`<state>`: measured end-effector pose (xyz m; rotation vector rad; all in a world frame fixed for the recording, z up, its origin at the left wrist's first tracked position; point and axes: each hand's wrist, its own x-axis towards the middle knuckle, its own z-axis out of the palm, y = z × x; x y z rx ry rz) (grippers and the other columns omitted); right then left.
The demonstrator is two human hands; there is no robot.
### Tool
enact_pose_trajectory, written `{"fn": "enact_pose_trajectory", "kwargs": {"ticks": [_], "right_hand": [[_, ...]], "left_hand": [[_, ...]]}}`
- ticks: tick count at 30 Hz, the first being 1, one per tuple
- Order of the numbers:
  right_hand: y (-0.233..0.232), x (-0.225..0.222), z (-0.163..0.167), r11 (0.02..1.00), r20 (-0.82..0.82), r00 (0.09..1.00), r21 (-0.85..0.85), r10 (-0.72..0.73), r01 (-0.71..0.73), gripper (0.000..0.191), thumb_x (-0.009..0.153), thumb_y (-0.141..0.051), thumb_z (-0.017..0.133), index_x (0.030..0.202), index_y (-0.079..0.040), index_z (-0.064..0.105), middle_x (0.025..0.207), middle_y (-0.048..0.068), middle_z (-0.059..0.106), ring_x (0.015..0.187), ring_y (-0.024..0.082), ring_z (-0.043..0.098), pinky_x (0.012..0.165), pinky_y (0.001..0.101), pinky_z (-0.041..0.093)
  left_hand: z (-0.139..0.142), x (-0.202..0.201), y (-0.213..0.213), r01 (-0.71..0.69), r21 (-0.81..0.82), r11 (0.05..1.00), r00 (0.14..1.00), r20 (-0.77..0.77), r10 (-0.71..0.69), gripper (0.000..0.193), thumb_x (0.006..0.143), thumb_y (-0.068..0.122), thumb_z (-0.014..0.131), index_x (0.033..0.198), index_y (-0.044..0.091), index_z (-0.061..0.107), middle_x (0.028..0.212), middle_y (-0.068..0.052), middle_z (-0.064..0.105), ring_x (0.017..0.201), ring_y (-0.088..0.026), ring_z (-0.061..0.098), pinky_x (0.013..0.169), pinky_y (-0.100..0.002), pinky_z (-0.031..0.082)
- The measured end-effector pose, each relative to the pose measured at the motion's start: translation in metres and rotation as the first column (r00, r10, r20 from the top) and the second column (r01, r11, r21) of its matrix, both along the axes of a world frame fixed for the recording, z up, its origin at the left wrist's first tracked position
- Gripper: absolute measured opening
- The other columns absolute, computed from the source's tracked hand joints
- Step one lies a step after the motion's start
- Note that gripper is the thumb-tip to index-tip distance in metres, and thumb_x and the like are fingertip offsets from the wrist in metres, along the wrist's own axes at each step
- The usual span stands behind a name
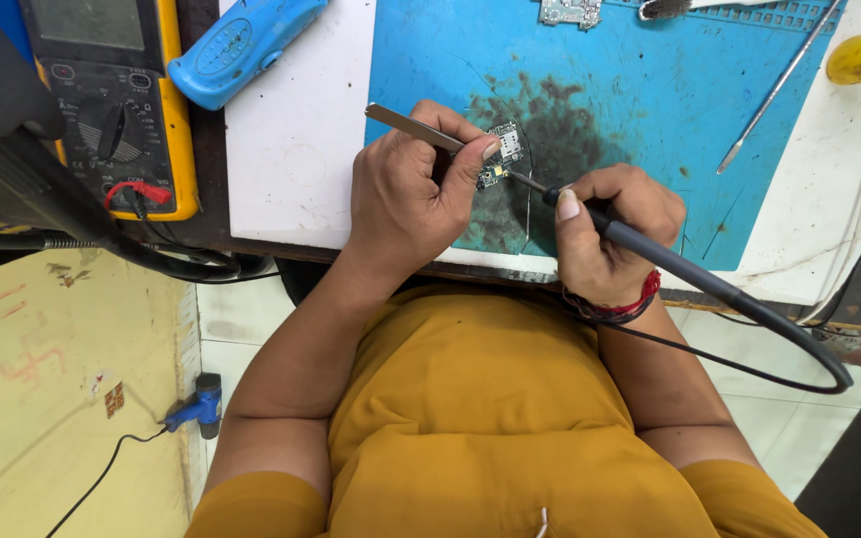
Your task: The person solders components on a small circuit board at a workbench, holding the board steady with a tool in one hand while applying a soldering iron to the board's contacts. They reposition the board and continue soldering different points, then use a thin probe to work on the board near the end.
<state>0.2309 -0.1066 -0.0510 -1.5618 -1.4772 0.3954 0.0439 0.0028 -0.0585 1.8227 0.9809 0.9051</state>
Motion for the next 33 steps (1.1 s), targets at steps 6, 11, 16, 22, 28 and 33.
{"fn": "enact_pose_trajectory", "kwargs": {"ticks": [6, 11, 16, 22, 28, 33], "right_hand": [[0.0007, 0.0004, -0.0003, 1.0, 0.012, 1.0, -0.006, -0.007, 0.007, 0.012, 0.098, -0.006, 0.069, 0.089, -0.002, 0.062, 0.079, 0.008, 0.061, 0.057, 0.017, 0.054, 0.056, 0.0289, 0.041], [0.0001, 0.0006, -0.0006, 1.0, -0.007, 1.0, -0.024, -0.016, 0.016, 0.012, 0.097, -0.004, 0.069, 0.088, -0.001, 0.061, 0.076, 0.007, 0.059, 0.055, 0.017, 0.052, 0.055, 0.0289, 0.039], [0.0005, -0.0002, 0.0002, 1.0, 0.006, 1.0, -0.019, -0.006, 0.007, 0.012, 0.097, -0.005, 0.069, 0.089, -0.002, 0.061, 0.075, 0.007, 0.059, 0.057, 0.017, 0.053, 0.056, 0.0288, 0.04], [0.0019, 0.0002, 0.0018, 1.0, 0.023, 1.0, -0.017, -0.004, 0.004, 0.012, 0.097, -0.006, 0.069, 0.088, -0.003, 0.061, 0.074, 0.007, 0.059, 0.055, 0.017, 0.053, 0.055, 0.0289, 0.039], [0.0021, 0.0005, 0.0021, 1.0, 0.012, 1.0, -0.015, 0.006, -0.006, 0.013, 0.099, -0.007, 0.069, 0.09, -0.003, 0.061, 0.073, 0.007, 0.059, 0.057, 0.017, 0.054, 0.057, 0.0289, 0.04], [0.0013, 0.0004, 0.0018, 0.999, 0.014, 1.0, -0.038, -0.004, 0.005, 0.012, 0.097, -0.007, 0.069, 0.088, -0.003, 0.062, 0.073, 0.006, 0.058, 0.055, 0.017, 0.053, 0.055, 0.0292, 0.038]], "left_hand": [[0.0005, 0.0006, -0.001, -0.013, 0.031, 0.999, 1.0, 0.026, 0.012, 0.02, 0.105, 0.022, 0.072, 0.096, 0.008, 0.062, 0.073, 0.0, 0.066, 0.06, -0.01, 0.064, 0.056, -0.027, 0.048], [0.0007, 0.0004, -0.0015, -0.011, 0.037, 0.999, 1.0, 0.021, 0.01, 0.02, 0.105, 0.022, 0.072, 0.096, 0.008, 0.062, 0.072, 0.0, 0.066, 0.06, -0.011, 0.064, 0.056, -0.027, 0.048], [0.0013, 0.0, -0.001, -0.007, 0.024, 1.0, 1.0, 0.006, 0.007, 0.02, 0.105, 0.023, 0.072, 0.095, 0.008, 0.062, 0.07, 0.0, 0.065, 0.059, -0.011, 0.063, 0.055, -0.027, 0.047], [0.0019, 0.0003, -0.001, -0.007, 0.018, 1.0, 1.0, 0.011, 0.007, 0.02, 0.105, 0.023, 0.071, 0.096, 0.008, 0.062, 0.071, 0.0, 0.065, 0.059, -0.01, 0.063, 0.055, -0.027, 0.047], [0.0008, 0.0002, 0.0001, -0.004, 0.014, 1.0, 1.0, 0.011, 0.004, 0.02, 0.106, 0.023, 0.071, 0.096, 0.008, 0.062, 0.069, 0.0, 0.065, 0.059, -0.011, 0.063, 0.055, -0.028, 0.047], [0.0013, 0.0004, -0.0008, -0.009, 0.042, 0.999, 1.0, 0.006, 0.009, 0.02, 0.106, 0.024, 0.071, 0.097, 0.008, 0.062, 0.072, 0.0, 0.066, 0.06, -0.011, 0.063, 0.056, -0.028, 0.047]]}}
